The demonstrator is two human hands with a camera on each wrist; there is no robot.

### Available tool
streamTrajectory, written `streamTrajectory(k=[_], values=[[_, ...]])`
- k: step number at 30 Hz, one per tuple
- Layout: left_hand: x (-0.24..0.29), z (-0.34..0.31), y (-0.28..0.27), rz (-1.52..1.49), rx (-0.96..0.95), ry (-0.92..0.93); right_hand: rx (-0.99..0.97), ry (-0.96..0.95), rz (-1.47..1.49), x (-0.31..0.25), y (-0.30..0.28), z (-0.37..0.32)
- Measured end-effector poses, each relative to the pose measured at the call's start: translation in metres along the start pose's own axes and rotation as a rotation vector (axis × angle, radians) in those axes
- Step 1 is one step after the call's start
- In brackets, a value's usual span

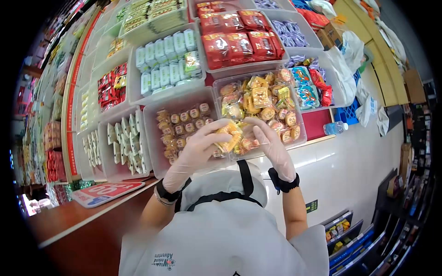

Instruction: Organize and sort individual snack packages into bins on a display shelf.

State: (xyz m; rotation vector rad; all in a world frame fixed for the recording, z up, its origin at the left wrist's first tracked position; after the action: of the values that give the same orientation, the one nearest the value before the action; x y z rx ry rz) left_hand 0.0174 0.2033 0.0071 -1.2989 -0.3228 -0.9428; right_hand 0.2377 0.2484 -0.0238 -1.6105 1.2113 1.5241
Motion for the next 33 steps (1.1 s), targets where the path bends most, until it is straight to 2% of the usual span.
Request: streamTrajectory(k=[2, 3, 4, 7, 8, 10, 11, 12, 14, 15, 18, 19, 24, 26, 30, 33], values=[[0.006, -0.007, 0.000, -0.049, 0.038, 0.026, -0.125, -0.027, 0.029, -0.008, 0.022, 0.004], [0.006, -0.012, 0.000, -0.076, 0.037, 0.025, -0.138, 0.160, 0.105, -0.010, 0.028, 0.004], [0.007, -0.016, -0.001, -0.070, 0.048, 0.020, -0.151, 0.159, 0.101, -0.012, 0.035, 0.004], [0.009, -0.029, -0.007, -0.088, 0.090, -0.164, -0.212, 0.188, 0.070, -0.004, 0.049, 0.009], [0.009, -0.034, -0.008, -0.080, 0.104, -0.172, -0.229, 0.187, 0.067, 0.002, 0.055, 0.010], [0.002, -0.048, -0.009, -0.249, 0.232, -0.361, -0.156, 0.040, 0.184, 0.006, 0.063, 0.009], [-0.003, -0.057, -0.009, -0.369, 0.205, -0.454, -0.154, 0.065, 0.141, 0.006, 0.065, 0.009], [-0.001, -0.061, -0.012, -0.368, 0.217, -0.461, -0.167, 0.070, 0.138, 0.007, 0.068, 0.009], [0.003, -0.068, -0.012, -0.636, 0.107, -0.691, -0.159, 0.124, 0.157, 0.013, 0.075, 0.009], [-0.003, -0.070, -0.008, -0.489, 0.154, -0.666, -0.153, 0.078, 0.141, 0.010, 0.083, 0.007], [-0.008, -0.082, -0.011, -0.515, 0.096, -0.802, -0.169, 0.065, 0.163, 0.010, 0.097, 0.008], [-0.012, -0.084, -0.006, -0.521, 0.200, -0.721, -0.179, 0.065, 0.143, 0.010, 0.100, 0.009], [-0.008, -0.084, -0.021, -0.478, 0.209, -0.761, -0.189, 0.021, 0.153, 0.005, 0.114, 0.011], [-0.017, -0.085, -0.021, -0.381, 0.307, -0.664, -0.177, 0.017, 0.211, 0.000, 0.118, 0.012], [-0.018, -0.080, -0.032, -0.338, 0.323, -0.622, -0.127, -0.097, 0.112, -0.011, 0.129, 0.013], [-0.032, -0.081, -0.030, -0.345, 0.329, -0.614, -0.052, -0.006, 0.060, -0.005, 0.134, 0.014]])
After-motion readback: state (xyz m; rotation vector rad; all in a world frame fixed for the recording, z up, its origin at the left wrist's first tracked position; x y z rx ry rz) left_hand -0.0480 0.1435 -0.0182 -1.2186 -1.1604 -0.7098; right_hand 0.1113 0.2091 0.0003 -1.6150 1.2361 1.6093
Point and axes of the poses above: each hand's wrist, its own z-axis towards the middle knuckle, its own y-axis out of the palm, x = y × z, the point moved 2 cm from there along z, towards the middle knuckle, and after that the axes turned 13 degrees about z, right-handed, at the moved point
